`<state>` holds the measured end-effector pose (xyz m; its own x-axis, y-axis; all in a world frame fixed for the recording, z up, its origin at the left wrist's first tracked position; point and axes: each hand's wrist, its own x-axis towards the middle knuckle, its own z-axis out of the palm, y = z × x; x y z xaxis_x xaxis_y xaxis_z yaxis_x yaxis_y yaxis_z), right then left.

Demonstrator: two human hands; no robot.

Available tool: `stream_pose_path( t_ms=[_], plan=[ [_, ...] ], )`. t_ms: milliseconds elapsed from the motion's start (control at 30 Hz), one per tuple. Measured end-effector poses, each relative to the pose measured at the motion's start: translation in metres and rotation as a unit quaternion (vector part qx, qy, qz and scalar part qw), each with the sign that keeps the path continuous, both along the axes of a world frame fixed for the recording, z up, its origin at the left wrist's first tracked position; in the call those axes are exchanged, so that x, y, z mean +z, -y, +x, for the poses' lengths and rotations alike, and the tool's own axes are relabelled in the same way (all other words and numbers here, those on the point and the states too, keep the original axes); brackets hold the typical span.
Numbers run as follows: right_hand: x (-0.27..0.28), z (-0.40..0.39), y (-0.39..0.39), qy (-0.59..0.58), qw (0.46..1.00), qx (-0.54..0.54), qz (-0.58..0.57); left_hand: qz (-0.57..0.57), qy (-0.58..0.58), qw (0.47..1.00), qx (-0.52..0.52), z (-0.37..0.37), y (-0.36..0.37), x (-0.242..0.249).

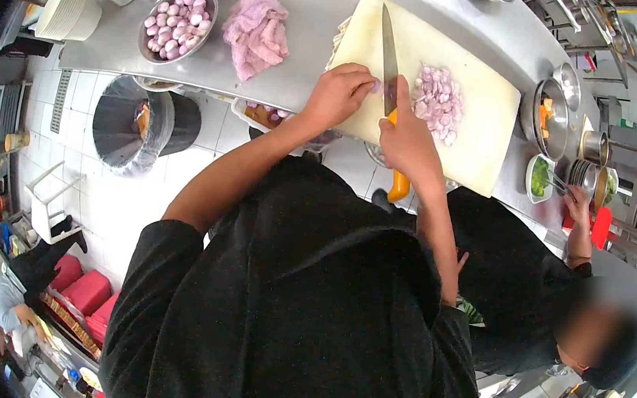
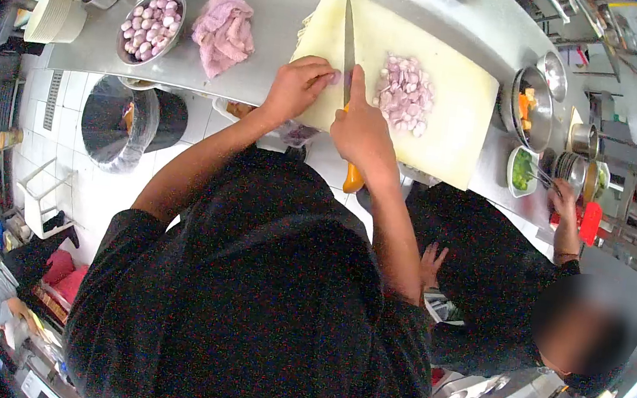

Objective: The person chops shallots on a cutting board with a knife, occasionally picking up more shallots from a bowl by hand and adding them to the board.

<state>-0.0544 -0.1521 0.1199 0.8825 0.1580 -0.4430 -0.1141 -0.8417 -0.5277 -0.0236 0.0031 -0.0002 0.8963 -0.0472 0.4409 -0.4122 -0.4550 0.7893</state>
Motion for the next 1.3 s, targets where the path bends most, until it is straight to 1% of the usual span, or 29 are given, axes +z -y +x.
stream_pose_path(
  t_ms=[33, 100, 167, 200, 267, 333, 433, 500, 533, 567, 667, 767, 867, 967, 1000, 1100, 1167, 1233, 1267, 1300],
  plan=[
    [-0.003, -0.002, -0.003, 0.015, 1.0, 0.009, -0.01, 0.019, 0.019, 1.0, -0.001, -0.001, -0.001, -0.002],
    [-0.014, -0.004, -0.012, 0.05, 0.998, 0.025, -0.031, 0.01, 0.013, 1.0, 0.002, 0.001, 0.0, -0.004],
    [-0.039, 0.002, -0.015, 0.073, 0.997, 0.015, -0.022, -0.006, -0.003, 1.0, 0.001, -0.001, 0.001, -0.004],
    [-0.041, 0.004, -0.019, 0.084, 0.996, 0.01, -0.017, -0.018, -0.017, 1.0, 0.0, -0.003, 0.002, -0.002],
    [-0.03, 0.01, -0.008, 0.048, 0.999, 0.013, 0.003, -0.024, -0.033, 0.999, 0.001, -0.004, 0.0, 0.0],
    [-0.007, 0.008, -0.002, 0.009, 1.0, 0.01, 0.003, -0.017, -0.039, 0.999, -0.001, -0.004, 0.001, 0.004],
    [-0.003, 0.0, -0.01, 0.002, 1.0, 0.009, -0.009, 0.01, -0.007, 1.0, -0.001, -0.002, 0.0, 0.001],
    [-0.04, 0.005, -0.016, 0.056, 0.998, 0.008, -0.019, -0.014, -0.012, 1.0, 0.005, -0.002, 0.001, -0.001],
    [-0.047, 0.007, -0.021, 0.083, 0.996, 0.008, -0.024, -0.026, -0.013, 1.0, 0.008, -0.002, 0.001, 0.001],
    [-0.045, 0.013, -0.017, 0.067, 0.998, 0.013, -0.018, -0.013, -0.009, 1.0, 0.009, 0.001, 0.0, 0.002],
    [-0.013, 0.015, -0.008, -0.009, 1.0, 0.002, -0.009, 0.014, -0.009, 1.0, 0.0, -0.004, -0.001, 0.003],
    [-0.001, 0.002, -0.005, 0.019, 0.999, 0.026, -0.016, 0.009, -0.003, 1.0, -0.006, -0.001, 0.0, -0.001],
    [-0.019, -0.003, -0.014, 0.088, 0.995, 0.03, -0.03, 0.001, -0.01, 1.0, -0.001, -0.002, -0.002, -0.001],
    [-0.047, 0.008, -0.021, 0.087, 0.995, 0.021, -0.031, 0.0, -0.016, 1.0, -0.007, -0.002, -0.001, -0.001],
    [-0.034, 0.012, -0.021, 0.06, 0.998, 0.02, -0.031, -0.005, -0.018, 1.0, -0.006, -0.001, 0.0, -0.001],
    [-0.02, 0.014, -0.008, 0.028, 0.999, 0.021, 0.001, 0.0, -0.011, 1.0, -0.007, -0.002, 0.0, -0.001],
    [-0.002, 0.005, -0.011, -0.005, 1.0, 0.005, -0.016, 0.006, -0.007, 1.0, -0.004, -0.004, -0.001, 0.0],
    [0.004, 0.002, -0.017, -0.02, 0.999, 0.004, -0.028, 0.01, -0.004, 1.0, -0.003, -0.002, -0.002, 0.001],
    [-0.012, 0.002, -0.019, 0.029, 0.999, 0.015, -0.028, 0.01, -0.015, 1.0, -0.005, -0.002, -0.003, 0.001],
    [-0.041, 0.003, -0.022, 0.079, 0.996, 0.025, -0.028, 0.01, -0.026, 1.0, -0.008, -0.001, -0.003, 0.002]
  ],
)
